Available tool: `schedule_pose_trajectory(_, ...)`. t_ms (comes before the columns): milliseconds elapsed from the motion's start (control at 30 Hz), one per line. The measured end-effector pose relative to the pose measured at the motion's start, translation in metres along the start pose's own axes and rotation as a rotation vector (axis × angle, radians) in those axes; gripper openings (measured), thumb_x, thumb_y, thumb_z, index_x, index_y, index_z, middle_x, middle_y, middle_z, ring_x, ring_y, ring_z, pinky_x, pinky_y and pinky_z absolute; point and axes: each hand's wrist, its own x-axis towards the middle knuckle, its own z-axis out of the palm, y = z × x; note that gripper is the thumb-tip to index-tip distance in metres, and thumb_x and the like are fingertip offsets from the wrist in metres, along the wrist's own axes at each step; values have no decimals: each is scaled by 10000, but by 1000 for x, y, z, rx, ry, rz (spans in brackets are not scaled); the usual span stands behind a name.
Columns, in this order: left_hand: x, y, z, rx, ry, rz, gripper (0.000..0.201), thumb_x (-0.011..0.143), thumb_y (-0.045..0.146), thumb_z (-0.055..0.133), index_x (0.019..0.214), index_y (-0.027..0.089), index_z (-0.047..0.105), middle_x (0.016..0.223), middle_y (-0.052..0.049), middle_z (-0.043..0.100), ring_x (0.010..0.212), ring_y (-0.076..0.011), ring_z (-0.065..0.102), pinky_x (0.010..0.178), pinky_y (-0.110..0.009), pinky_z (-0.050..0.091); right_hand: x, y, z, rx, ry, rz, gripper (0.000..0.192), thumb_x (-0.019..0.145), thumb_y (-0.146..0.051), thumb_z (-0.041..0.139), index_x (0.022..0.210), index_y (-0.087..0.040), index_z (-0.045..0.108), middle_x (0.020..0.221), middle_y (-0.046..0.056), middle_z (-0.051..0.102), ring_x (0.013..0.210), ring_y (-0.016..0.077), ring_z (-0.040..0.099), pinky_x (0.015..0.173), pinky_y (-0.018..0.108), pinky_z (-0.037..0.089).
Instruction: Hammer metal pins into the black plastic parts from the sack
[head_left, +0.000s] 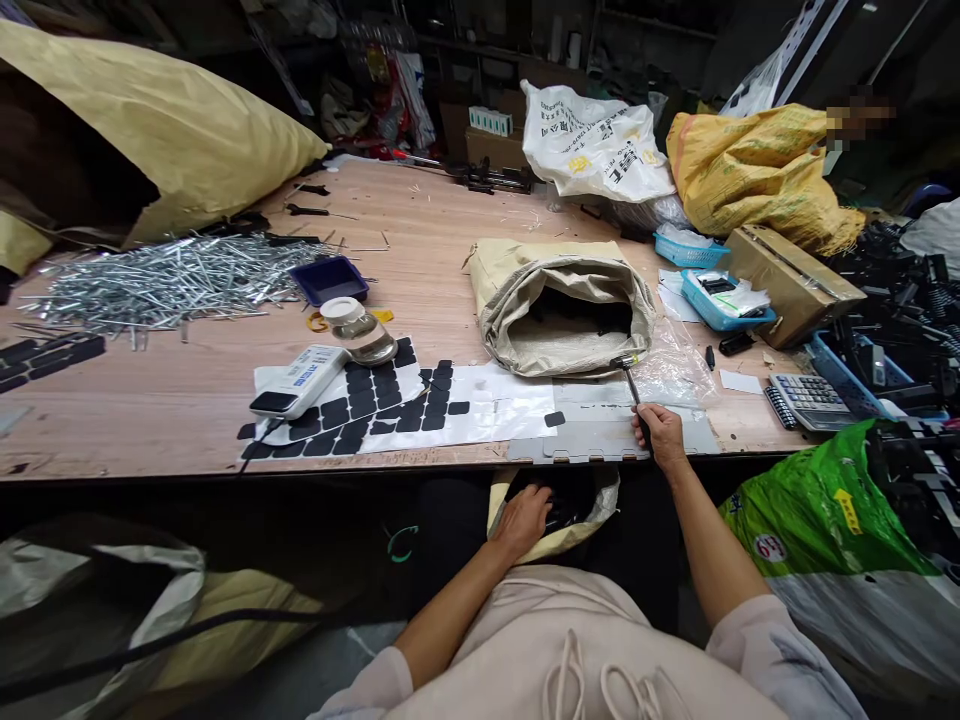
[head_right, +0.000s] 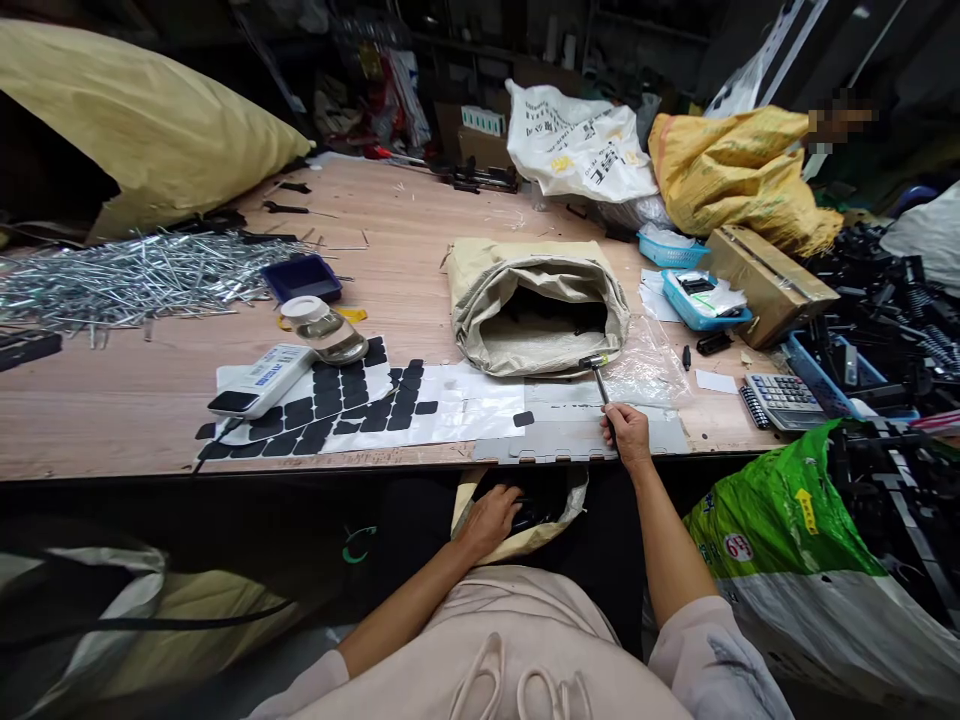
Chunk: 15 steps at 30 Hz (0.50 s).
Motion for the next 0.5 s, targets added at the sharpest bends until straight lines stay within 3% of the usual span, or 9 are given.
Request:
schedule_pose_trajectory(67, 2, 8, -8, 14, -53, -57, 261, 940, 208, 561, 1156, 257, 697, 1098, -93, 673, 1030, -248, 669, 889, -347, 508, 0, 1, 0, -9, -1, -5, 394, 738, -523, 734, 813, -137, 714, 605, -1, 611, 422, 91, 494, 328, 194, 368)
schedule_pose_trajectory(200, 7, 41, -42, -128, -53, 226, 179, 932, 250, 581, 968, 255, 755, 963, -51, 708, 919, -202, 674, 832, -301, 495, 1, 4, 0, -23, -11, -9, 402, 751, -532, 722, 823, -137, 715, 605, -5, 607, 419, 90, 497, 329, 192, 369)
schedule_pose_trajectory(267, 22, 57, -66, -245, 65, 328, 203, 948, 291, 572, 901, 244, 764, 889, -43, 715, 852, -182, 663, 810, -294, 495, 1, 4, 1, -30, -15, -6, 398, 754, -527, 723, 828, -136, 716, 605, -7, 607, 419, 90, 501, 331, 191, 372)
schedule_pose_trajectory(333, 54, 68, -95, -376, 247, 326, 216, 951, 296, 569, 889, 223, 763, 877, -47, 723, 817, -172, 651, 796, -298, 502, 0, 3, 1, -34, -9, 5, 397, 752, -527, 727, 829, -138, 716, 602, -9, 606, 417, 90, 500, 329, 191, 370)
schedule_pose_trajectory(433, 125, 73, -140, -533, 511, 139, 237, 960, 281, 544, 1020, 182, 751, 924, -70, 722, 810, -177, 645, 763, -309, 521, -1, 2, 2, -41, 1, 12, 409, 745, -544, 731, 830, -144, 713, 600, -10, 608, 416, 93, 500, 330, 194, 373)
schedule_pose_trajectory(500, 176, 69, -166, -524, 709, -58, 280, 949, 250, 544, 1146, 149, 717, 973, -99, 712, 894, -207, 652, 846, -339, 523, -1, 2, 3, -43, 10, 2, 416, 740, -555, 735, 819, -148, 707, 597, -8, 610, 414, 95, 502, 329, 197, 379)
